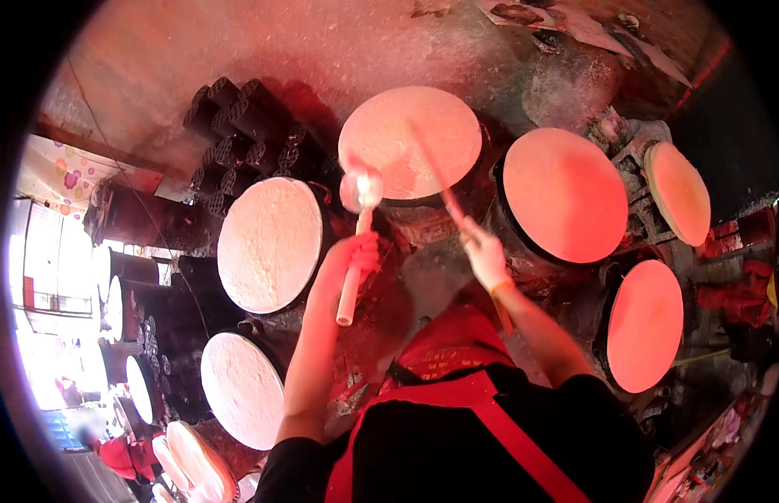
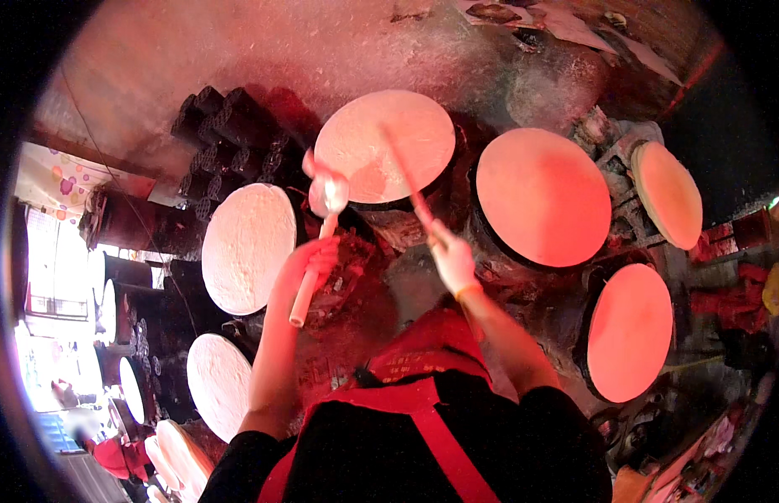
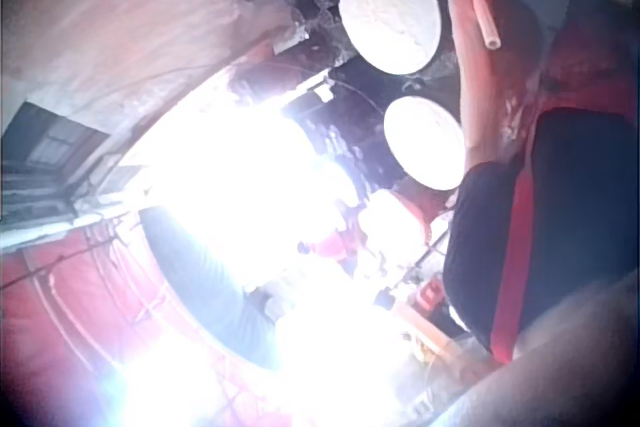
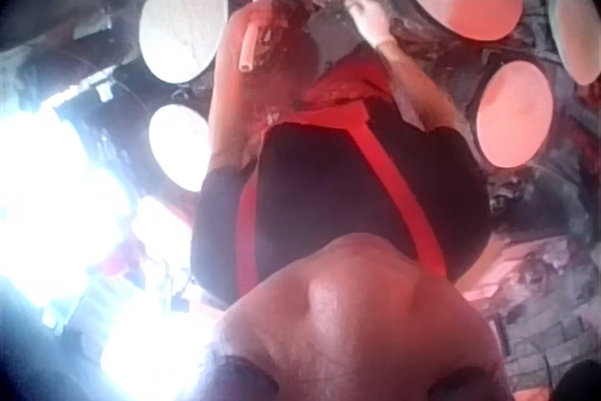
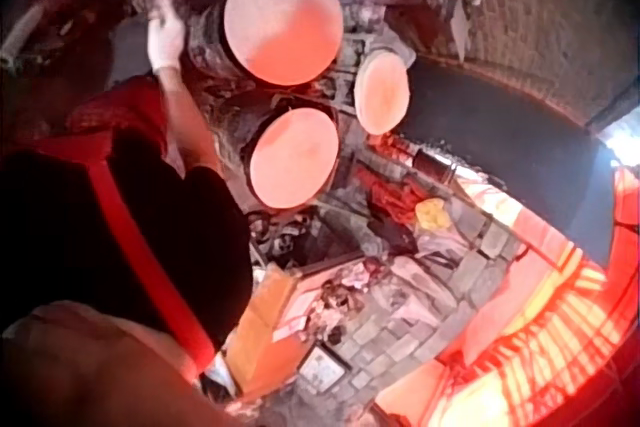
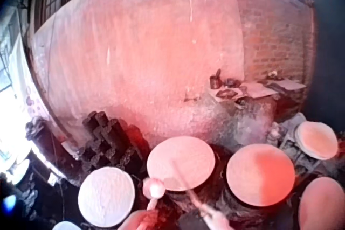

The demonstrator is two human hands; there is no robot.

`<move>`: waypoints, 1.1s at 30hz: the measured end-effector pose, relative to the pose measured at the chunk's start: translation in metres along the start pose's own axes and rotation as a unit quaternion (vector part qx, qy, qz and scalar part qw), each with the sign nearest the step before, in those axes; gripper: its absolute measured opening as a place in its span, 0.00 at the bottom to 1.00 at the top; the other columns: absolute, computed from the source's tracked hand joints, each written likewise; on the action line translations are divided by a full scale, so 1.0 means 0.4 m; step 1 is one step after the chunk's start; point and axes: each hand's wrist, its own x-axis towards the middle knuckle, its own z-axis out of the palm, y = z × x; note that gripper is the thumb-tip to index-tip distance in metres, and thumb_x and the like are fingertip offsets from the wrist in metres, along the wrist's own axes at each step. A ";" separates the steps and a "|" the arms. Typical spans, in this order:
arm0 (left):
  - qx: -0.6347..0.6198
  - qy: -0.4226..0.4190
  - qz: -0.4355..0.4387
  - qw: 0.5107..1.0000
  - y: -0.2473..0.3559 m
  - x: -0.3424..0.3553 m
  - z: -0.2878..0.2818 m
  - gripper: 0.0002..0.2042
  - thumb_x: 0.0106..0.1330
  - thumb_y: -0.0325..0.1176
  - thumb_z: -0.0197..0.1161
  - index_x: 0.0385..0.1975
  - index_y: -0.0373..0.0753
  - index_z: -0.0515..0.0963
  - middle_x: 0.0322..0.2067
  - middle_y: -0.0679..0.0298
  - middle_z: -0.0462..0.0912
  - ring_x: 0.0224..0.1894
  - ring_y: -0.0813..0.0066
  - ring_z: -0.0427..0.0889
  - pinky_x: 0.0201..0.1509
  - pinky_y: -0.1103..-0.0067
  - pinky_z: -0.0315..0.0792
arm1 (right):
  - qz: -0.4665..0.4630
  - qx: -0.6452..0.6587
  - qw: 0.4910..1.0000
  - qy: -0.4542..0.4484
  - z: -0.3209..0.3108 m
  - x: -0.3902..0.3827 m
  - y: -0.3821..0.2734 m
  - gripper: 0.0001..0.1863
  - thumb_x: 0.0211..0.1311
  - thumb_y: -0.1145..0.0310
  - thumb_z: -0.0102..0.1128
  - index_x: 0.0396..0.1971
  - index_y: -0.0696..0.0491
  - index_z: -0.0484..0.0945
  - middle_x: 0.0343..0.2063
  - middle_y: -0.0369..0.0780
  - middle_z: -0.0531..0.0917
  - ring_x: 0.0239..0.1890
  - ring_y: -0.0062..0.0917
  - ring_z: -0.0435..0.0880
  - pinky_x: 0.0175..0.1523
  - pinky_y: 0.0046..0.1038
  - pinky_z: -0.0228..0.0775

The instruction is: The person spreads batter onto multiple heated circular plates using a spreader, lifts cooked crepes with a thin stick, and dips the spreader into a large bowl of batter.

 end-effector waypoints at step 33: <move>-0.088 0.104 -0.046 0.990 -0.810 0.041 0.256 0.15 0.71 0.31 0.49 0.50 0.25 0.67 0.23 0.68 0.70 0.17 0.85 0.62 0.16 0.87 0.58 | 0.269 -0.360 0.852 0.267 -1.401 -0.563 0.539 0.18 0.60 0.66 0.42 0.48 0.54 0.74 0.40 0.49 0.81 0.48 0.44 0.77 0.53 0.40 0.67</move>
